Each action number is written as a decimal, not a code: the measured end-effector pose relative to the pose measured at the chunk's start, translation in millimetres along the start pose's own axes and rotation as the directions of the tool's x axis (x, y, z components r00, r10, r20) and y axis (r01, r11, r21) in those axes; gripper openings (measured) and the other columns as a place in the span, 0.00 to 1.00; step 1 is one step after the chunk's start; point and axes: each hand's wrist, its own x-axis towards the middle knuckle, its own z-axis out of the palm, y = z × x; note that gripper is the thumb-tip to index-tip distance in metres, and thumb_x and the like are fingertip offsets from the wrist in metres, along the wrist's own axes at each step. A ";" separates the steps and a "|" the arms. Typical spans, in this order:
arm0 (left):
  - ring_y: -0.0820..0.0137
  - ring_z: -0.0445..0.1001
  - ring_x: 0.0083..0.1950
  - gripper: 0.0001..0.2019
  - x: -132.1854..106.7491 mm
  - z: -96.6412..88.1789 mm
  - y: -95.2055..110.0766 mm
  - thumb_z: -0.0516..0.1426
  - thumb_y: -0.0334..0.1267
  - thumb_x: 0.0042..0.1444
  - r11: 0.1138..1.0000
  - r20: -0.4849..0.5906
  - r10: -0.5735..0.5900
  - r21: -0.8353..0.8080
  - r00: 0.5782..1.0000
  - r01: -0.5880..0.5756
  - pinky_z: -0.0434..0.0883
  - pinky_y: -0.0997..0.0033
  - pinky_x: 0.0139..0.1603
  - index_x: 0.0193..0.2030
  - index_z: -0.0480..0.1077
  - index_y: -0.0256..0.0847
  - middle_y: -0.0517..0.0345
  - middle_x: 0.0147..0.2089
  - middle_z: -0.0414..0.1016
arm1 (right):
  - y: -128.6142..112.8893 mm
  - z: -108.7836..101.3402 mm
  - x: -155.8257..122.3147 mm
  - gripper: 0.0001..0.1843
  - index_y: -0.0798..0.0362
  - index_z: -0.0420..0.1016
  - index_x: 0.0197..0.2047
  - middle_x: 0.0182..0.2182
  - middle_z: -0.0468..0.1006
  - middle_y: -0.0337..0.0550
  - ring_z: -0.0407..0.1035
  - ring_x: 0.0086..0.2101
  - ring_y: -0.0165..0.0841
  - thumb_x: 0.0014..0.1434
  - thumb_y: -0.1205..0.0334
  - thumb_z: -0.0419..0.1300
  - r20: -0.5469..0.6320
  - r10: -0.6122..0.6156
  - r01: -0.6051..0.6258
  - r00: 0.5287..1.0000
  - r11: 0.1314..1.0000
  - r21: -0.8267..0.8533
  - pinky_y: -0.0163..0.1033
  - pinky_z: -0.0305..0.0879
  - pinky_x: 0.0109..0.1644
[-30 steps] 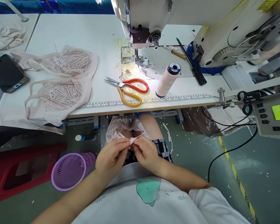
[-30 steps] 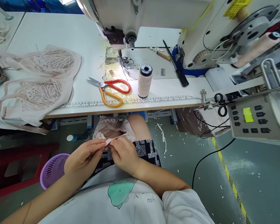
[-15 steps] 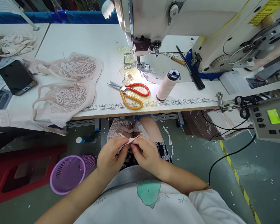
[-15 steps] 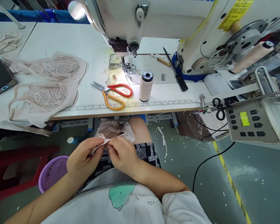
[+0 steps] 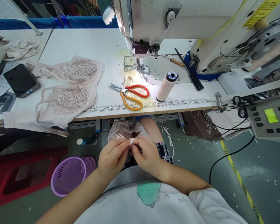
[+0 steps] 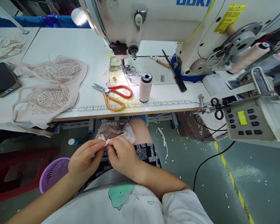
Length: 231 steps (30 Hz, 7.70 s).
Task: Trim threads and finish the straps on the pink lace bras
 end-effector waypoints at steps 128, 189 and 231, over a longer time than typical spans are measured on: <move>0.71 0.71 0.29 0.03 -60.0 -22.1 36.5 0.57 0.31 0.44 0.343 0.579 -0.618 -0.411 0.533 0.844 0.70 0.76 0.27 0.23 0.69 0.42 0.56 0.30 0.74 | -6.4 -38.2 -54.5 0.11 0.52 0.68 0.39 0.41 0.72 0.45 0.67 0.35 0.31 0.57 0.71 0.47 0.591 -0.041 0.180 0.805 0.967 -0.178 0.32 0.63 0.33; 0.78 0.68 0.23 0.02 -65.6 -19.7 33.1 0.57 0.31 0.45 0.251 0.625 -0.604 -0.441 0.495 0.862 0.69 0.79 0.22 0.26 0.67 0.40 0.61 0.31 0.73 | -28.4 -39.8 -32.2 0.11 0.49 0.62 0.30 0.24 0.67 0.32 0.63 0.28 0.28 0.56 0.52 0.50 0.659 0.609 -0.644 0.442 0.727 -0.239 0.32 0.52 0.28; 0.74 0.70 0.26 0.05 -53.2 -25.9 30.5 0.58 0.38 0.45 0.366 0.682 -0.577 -0.276 0.450 0.889 0.67 0.79 0.27 0.26 0.72 0.39 0.59 0.26 0.74 | -28.7 -44.3 -27.2 0.13 0.49 0.65 0.30 0.22 0.68 0.32 0.62 0.24 0.27 0.57 0.51 0.49 0.687 0.508 -0.505 0.519 0.831 -0.233 0.32 0.53 0.24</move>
